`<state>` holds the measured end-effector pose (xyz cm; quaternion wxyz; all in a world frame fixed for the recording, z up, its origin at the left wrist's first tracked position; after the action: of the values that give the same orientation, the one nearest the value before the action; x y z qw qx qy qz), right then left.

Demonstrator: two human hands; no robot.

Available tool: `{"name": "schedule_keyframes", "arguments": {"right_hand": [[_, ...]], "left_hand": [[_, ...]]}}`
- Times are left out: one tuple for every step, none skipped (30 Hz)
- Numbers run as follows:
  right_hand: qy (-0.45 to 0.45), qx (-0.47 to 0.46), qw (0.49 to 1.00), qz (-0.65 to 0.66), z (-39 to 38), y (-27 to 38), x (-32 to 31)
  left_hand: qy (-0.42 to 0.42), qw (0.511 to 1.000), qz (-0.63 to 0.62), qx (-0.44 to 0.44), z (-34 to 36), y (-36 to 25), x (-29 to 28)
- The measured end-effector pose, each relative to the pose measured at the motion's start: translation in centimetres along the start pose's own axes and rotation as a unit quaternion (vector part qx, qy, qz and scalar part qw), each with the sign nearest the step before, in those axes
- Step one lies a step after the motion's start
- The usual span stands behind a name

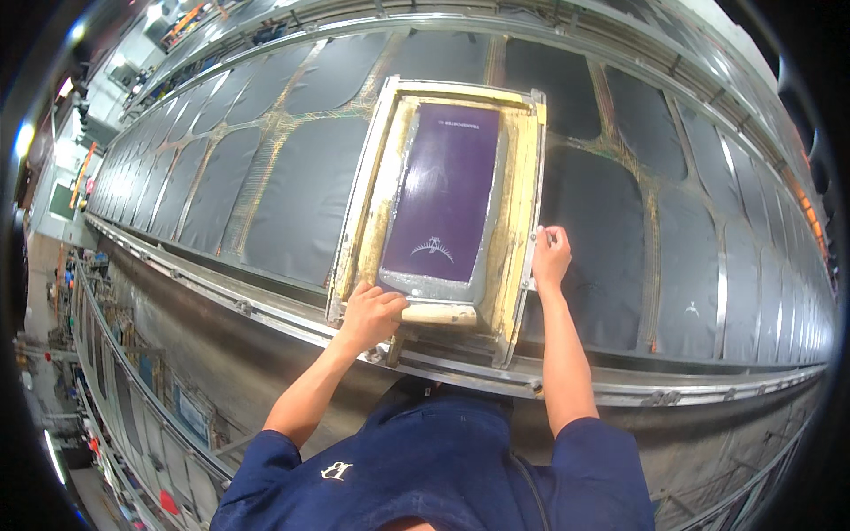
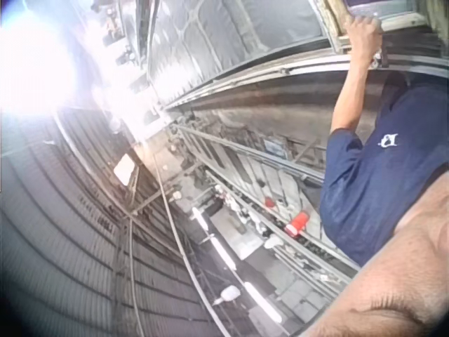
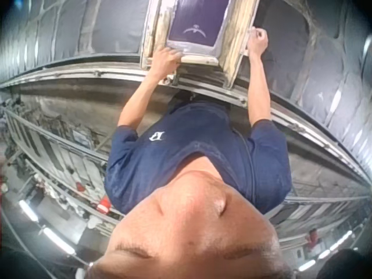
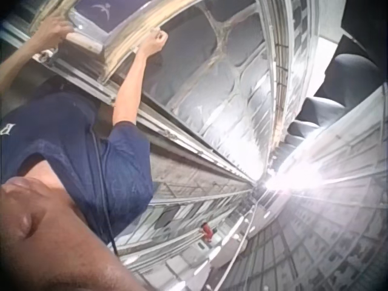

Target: The person uses a squeegee to spread purple ink across a screen-printing frame mounted on a conveyor. They repeatedly pull the squeegee from top to bottom to coat the mesh, then lift and reposition the frame. The person continues this process for multiple passes before moving the frame off the conveyor.

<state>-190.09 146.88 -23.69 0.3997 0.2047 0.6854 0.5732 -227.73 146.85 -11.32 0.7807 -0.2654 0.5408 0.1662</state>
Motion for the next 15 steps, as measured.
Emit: {"name": "schedule_keyframes", "arguments": {"right_hand": [[-0.012,-0.005,1.0,-0.021,0.0,0.2,-0.1],[0.0,0.004,1.0,-0.029,0.1,0.0,0.3],[-0.005,0.009,0.999,-0.042,0.0,-0.2,0.3],[-0.011,0.014,0.998,-0.054,0.0,-0.2,0.5],[-0.017,0.02,0.998,-0.065,-0.1,-0.2,0.6],[-0.03,-0.003,0.996,-0.081,-0.2,0.2,0.6],[-0.029,0.008,0.995,-0.1,-0.2,-0.2,0.8],[-0.029,0.02,0.992,-0.119,-0.1,-0.6,0.8],[-0.028,0.033,0.99,-0.137,0.1,-1.1,0.9],[-0.031,0.03,0.989,-0.144,-0.1,-1.0,0.9],[-0.022,0.025,0.987,-0.155,-0.3,-0.8,1.1],[-0.013,0.021,0.986,-0.166,-0.6,-0.7,1.2],[-0.008,0.012,0.984,-0.175,-0.4,-0.5,1.3],[0.002,0.01,0.973,-0.231,-0.3,-0.4,1.1],[0.005,0.001,0.959,-0.284,0.3,-0.2,1.0]], "left_hand": [[0.009,1.0,-0.003,0.004,-0.6,-0.1,0.2],[0.018,1.0,-0.006,0.009,-1.1,-0.2,0.3],[0.027,0.999,-0.009,0.015,-1.6,-0.3,0.5],[0.009,1.0,-0.006,0.016,-1.8,-0.1,0.7],[0.013,1.0,-0.008,0.016,-2.0,0.2,1.1],[0.016,1.0,-0.01,0.017,-2.1,0.6,1.4],[0.019,1.0,-0.011,0.015,-1.7,1.0,1.7],[0.018,1.0,-0.013,0.021,-1.0,1.5,2.1],[0.015,1.0,-0.012,0.025,-0.1,2.2,2.4],[0.015,1.0,-0.01,0.024,1.3,3.1,2.6],[0.014,1.0,-0.008,0.022,2.7,4.3,2.9],[0.007,1.0,-0.015,0.022,4.3,5.7,3.4],[-0.016,0.999,-0.013,0.031,6.7,6.8,3.2],[-0.017,0.999,-0.009,0.029,9.0,8.2,3.7],[-0.027,0.999,-0.004,0.031,11.7,9.8,4.4]]}}
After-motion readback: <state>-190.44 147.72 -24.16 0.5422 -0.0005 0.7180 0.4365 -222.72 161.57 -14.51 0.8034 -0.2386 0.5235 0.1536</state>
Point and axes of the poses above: each hand's wrist, its own z-axis towards the middle knuckle, its own x-axis out of the palm, y = z × x, the point moved 10 cm from there along z, towards the middle knuckle, and after that the axes turned 1 degree about -z, right-handed, at the moved point
